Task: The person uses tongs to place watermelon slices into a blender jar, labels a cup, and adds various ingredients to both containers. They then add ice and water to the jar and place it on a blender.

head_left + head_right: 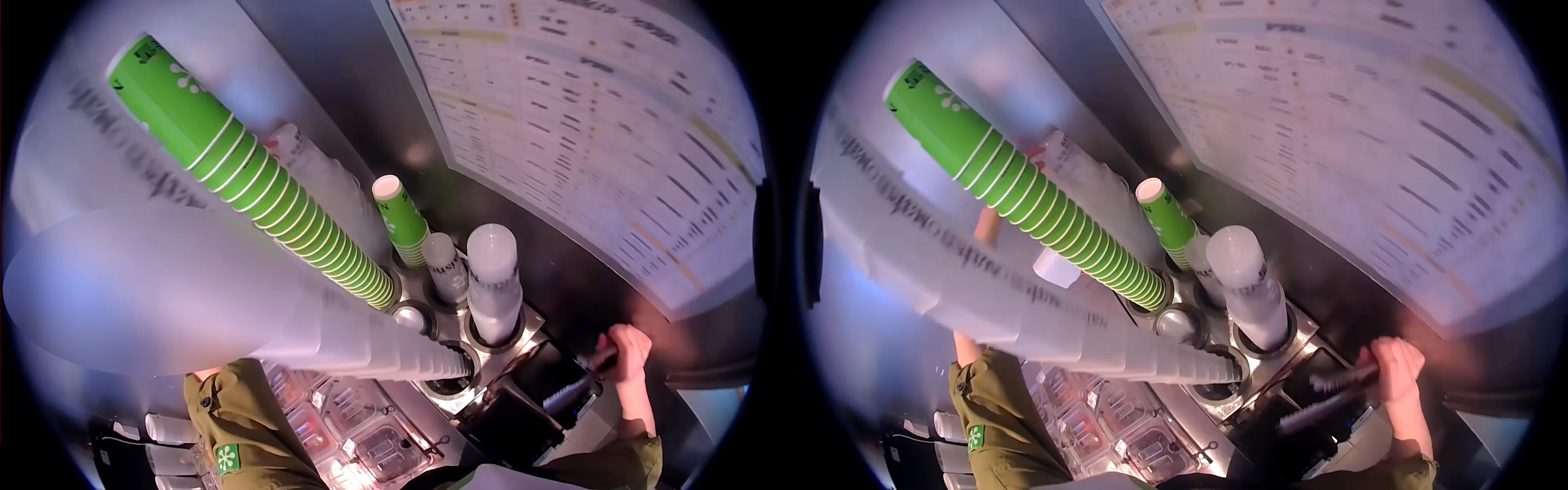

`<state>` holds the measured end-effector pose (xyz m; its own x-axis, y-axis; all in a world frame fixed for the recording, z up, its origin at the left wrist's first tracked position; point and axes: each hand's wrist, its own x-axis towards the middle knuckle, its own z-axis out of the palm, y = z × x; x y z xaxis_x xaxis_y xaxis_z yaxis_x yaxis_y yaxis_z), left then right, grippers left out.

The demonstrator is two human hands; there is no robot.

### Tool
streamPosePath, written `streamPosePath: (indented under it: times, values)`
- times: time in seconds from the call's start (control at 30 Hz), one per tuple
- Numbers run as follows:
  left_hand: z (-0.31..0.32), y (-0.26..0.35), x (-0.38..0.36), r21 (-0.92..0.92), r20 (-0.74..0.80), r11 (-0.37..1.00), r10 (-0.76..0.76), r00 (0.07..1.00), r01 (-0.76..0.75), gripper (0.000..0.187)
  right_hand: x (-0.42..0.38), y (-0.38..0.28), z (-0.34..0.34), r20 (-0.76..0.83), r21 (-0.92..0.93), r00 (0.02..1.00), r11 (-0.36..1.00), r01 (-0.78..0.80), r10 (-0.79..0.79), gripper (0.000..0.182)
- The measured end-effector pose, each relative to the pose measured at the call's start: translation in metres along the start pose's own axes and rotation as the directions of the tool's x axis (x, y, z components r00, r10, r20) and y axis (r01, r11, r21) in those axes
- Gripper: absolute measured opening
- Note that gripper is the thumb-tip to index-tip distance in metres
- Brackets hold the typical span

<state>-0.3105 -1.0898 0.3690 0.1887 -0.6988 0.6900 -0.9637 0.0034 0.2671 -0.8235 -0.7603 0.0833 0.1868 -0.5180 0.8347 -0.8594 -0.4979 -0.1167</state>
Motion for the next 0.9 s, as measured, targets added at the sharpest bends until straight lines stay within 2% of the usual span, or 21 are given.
streamPosePath:
  times: [0.23,0.4,0.53,0.63,0.7,0.77,0.8,0.83,0.87,0.9]
  values:
    - [-0.008,0.000,0.011,0.044,0.013,0.999,0.000,1.000,-0.001,0.022,0.002,-0.013,-0.011,0.123,0.003,0.988,0.995,-0.098,0.097,0.016]
    - [-0.032,0.001,0.007,0.010,-0.012,1.000,0.019,1.000,-0.019,0.025,0.000,-0.011,-0.010,0.099,0.008,0.992,0.997,-0.075,0.074,0.016]
    - [-0.064,-0.015,-0.001,-0.078,-0.080,0.997,0.021,0.997,-0.027,0.029,-0.002,-0.007,-0.010,0.059,0.054,0.998,0.998,-0.011,0.008,0.024]
    - [-0.107,-0.052,-0.027,-0.229,-0.143,0.972,-0.086,0.986,0.052,0.031,0.005,-0.007,-0.014,0.047,0.030,0.997,0.998,0.060,-0.061,0.033]
    - [-0.138,-0.097,-0.061,-0.409,-0.108,0.888,-0.278,0.955,0.212,0.033,-0.001,-0.005,-0.014,0.110,0.071,0.994,0.997,-0.003,-0.004,0.036]
    - [-0.168,-0.154,-0.121,-0.566,0.019,0.701,-0.514,0.858,0.433,0.034,-0.005,-0.005,-0.018,0.118,0.155,0.993,0.987,-0.043,0.025,0.039]
    - [-0.181,-0.170,-0.168,-0.681,0.083,0.549,-0.600,0.796,0.485,0.034,-0.027,0.007,-0.005,0.066,0.398,0.966,0.882,-0.254,0.249,0.039]
    - [-0.192,-0.181,-0.222,-0.775,0.152,0.372,-0.676,0.721,0.511,0.033,-0.031,0.012,-0.002,0.088,0.464,0.936,0.818,-0.341,0.340,0.039]
    - [-0.211,-0.181,-0.282,-0.742,0.214,0.301,-0.741,0.636,0.599,0.033,-0.036,0.018,0.000,0.110,0.527,0.897,0.740,-0.418,0.428,0.040]
    - [-0.234,-0.180,-0.346,-0.650,0.323,0.239,-0.772,0.547,0.721,0.032,-0.030,0.015,-0.008,0.114,0.450,0.913,0.800,-0.398,0.391,0.040]
